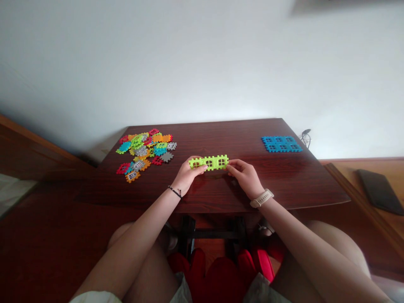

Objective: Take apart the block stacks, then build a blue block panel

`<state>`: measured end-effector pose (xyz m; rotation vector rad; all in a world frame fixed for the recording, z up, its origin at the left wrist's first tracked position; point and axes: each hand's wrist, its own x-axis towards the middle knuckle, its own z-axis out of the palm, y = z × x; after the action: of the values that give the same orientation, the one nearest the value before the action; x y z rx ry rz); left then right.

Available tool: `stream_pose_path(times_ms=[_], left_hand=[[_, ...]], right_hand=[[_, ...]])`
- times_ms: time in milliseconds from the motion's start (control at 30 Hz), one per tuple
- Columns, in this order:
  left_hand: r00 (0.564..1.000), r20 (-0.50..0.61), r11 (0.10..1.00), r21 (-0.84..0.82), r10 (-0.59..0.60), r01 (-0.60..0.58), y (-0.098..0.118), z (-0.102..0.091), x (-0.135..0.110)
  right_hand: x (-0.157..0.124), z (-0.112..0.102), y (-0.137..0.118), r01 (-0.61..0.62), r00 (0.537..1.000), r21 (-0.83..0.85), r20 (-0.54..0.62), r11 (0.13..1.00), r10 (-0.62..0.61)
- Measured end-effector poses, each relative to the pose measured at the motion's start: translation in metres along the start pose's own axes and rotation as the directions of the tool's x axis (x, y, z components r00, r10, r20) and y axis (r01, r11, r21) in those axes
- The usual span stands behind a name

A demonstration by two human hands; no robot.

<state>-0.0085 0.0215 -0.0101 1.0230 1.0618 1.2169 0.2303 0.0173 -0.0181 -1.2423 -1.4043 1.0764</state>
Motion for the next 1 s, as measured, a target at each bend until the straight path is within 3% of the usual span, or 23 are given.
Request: stream_pose_path(times_ms=[633,1000], left_hand=[[0.997,0.009,0.997,-0.03,-0.074,0.075,0.001,0.003,-0.001],[0.997,0.016,0.994,-0.072,-0.075,0.076,0.002,0.01,-0.005]], right_hand=[[-0.003,-0.001,-0.003,0.006,1.0,-0.022,0.016,1.0,-0.006],[-0.003,0.0,-0.011,-0.031,0.996,0.153,0.083,0.988,0.018]])
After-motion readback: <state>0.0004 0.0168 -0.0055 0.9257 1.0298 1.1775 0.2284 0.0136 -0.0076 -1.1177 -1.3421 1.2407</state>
